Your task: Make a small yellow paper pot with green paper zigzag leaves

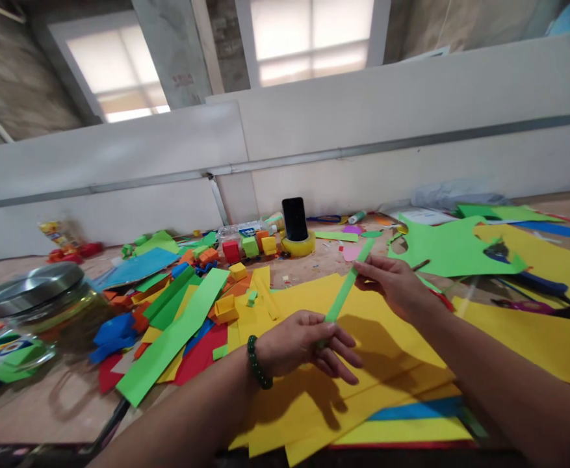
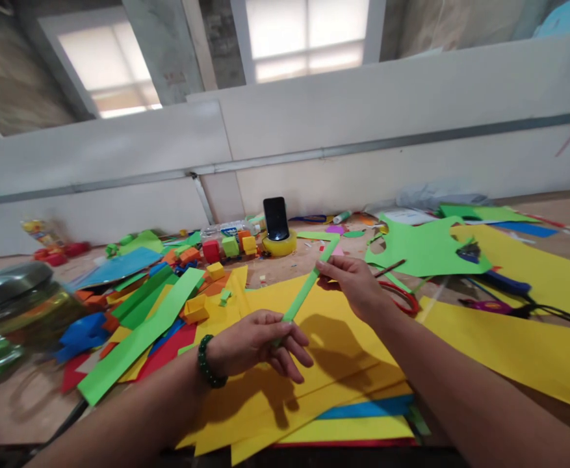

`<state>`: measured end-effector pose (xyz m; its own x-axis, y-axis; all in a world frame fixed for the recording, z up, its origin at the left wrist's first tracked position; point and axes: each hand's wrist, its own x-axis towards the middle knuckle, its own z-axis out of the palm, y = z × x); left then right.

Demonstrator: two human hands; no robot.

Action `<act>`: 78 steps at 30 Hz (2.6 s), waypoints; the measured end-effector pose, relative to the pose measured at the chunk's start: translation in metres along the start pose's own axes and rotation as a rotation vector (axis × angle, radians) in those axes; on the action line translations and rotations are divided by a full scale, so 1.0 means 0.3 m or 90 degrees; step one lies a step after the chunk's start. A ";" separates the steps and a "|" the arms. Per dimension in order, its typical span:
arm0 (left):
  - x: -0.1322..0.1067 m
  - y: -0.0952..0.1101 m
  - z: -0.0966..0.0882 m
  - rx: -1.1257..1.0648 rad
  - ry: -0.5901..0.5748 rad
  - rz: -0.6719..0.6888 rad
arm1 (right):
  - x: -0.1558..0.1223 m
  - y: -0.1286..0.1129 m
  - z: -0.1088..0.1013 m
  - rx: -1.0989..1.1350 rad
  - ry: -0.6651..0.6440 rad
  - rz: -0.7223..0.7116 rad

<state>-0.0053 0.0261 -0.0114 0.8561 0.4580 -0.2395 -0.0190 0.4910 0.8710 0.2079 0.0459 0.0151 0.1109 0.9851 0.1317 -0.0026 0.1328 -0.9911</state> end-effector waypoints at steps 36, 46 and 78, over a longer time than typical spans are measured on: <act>-0.026 0.085 -0.041 -0.006 0.444 0.225 | -0.128 0.072 0.107 -0.304 -0.144 -0.496; -0.019 0.072 -0.019 -0.057 0.345 0.188 | -0.153 0.055 0.100 -0.396 -0.254 -0.683; -0.023 0.073 0.006 -0.197 0.395 0.245 | -0.150 0.010 0.101 -0.034 -0.159 -0.139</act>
<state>-0.0106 0.0324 0.0102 0.3175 0.9224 -0.2199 -0.4760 0.3555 0.8044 0.1728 0.0052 0.0069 -0.1436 0.9312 0.3350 0.0465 0.3445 -0.9376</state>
